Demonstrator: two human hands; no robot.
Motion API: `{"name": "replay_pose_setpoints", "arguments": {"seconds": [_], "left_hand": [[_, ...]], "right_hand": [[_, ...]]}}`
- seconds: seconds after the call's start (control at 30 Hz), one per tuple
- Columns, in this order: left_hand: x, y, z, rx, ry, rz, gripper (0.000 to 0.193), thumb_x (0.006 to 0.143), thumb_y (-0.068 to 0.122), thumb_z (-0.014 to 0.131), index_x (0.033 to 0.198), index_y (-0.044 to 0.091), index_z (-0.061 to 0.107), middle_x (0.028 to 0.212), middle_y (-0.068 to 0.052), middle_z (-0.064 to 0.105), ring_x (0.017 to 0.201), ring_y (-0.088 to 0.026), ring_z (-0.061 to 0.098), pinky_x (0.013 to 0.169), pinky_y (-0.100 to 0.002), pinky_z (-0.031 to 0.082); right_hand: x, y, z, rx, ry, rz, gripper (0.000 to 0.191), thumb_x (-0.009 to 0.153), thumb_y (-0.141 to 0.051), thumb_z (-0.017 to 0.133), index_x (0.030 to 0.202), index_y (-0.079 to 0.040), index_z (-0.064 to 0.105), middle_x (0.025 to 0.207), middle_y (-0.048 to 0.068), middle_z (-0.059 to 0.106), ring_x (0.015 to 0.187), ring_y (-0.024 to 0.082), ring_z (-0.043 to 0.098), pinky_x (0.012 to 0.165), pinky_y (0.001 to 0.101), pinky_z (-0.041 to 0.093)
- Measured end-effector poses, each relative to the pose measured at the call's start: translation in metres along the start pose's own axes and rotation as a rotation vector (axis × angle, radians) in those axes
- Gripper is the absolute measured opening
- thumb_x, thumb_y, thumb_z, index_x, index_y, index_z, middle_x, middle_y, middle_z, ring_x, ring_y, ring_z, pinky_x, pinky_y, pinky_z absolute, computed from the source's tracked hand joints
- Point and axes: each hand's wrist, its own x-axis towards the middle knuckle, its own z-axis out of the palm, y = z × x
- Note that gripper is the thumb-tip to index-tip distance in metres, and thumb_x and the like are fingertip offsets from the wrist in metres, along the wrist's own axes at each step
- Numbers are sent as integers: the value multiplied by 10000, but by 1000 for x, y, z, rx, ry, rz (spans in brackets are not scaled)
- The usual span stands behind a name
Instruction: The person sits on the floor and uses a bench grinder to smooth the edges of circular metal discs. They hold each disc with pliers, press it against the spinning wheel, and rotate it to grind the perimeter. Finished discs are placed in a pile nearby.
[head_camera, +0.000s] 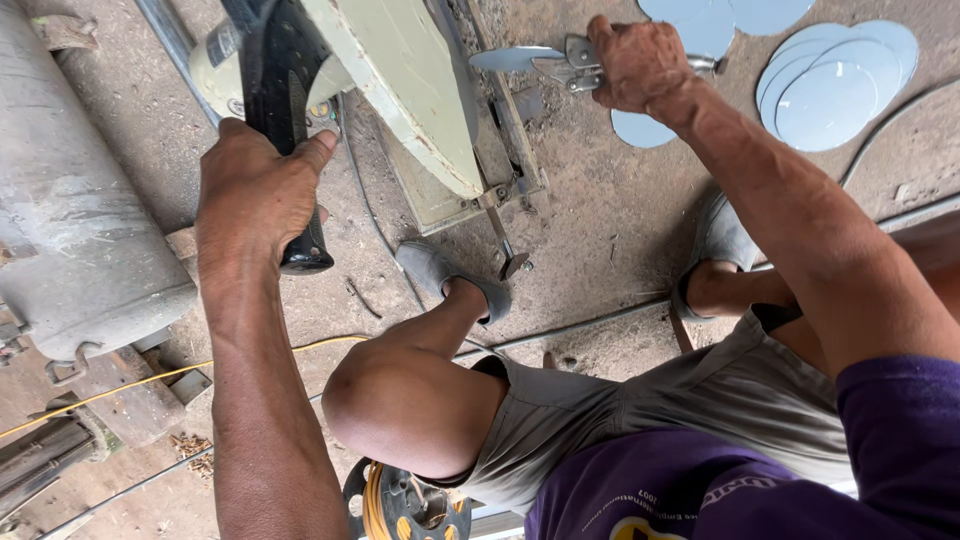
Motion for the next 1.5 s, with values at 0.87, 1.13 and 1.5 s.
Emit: {"name": "replay_pose_setpoints", "arguments": {"seconds": [0.87,1.13,1.5], "left_hand": [[2,6,5,-4,12,-23,502,923,299,732,1171,-84,522,829,-167,701,587,-182,726,452,-283,620],[4,8,6,11,2,-18,472,932,282,724,1149,-89,529,759,-168,689,535,-181,702,414,-295,583],[2,8,5,18,1,-29,470,936,295,722,1150,-76,527,757,-146,684,542,-172,703,406,-292,572]], "right_hand": [[18,-54,59,776,-133,306,487,964,24,550,1396,-138,395,1131,227,641,657,212,565,451,277,507],[22,-98,108,985,128,316,825,942,-10,562,1631,-177,140,1397,316,334,1000,315,610,693,255,625],[6,-128,77,757,168,193,692,1032,-59,545,1611,-91,168,1291,325,461,1068,418,663,844,394,638]]}}
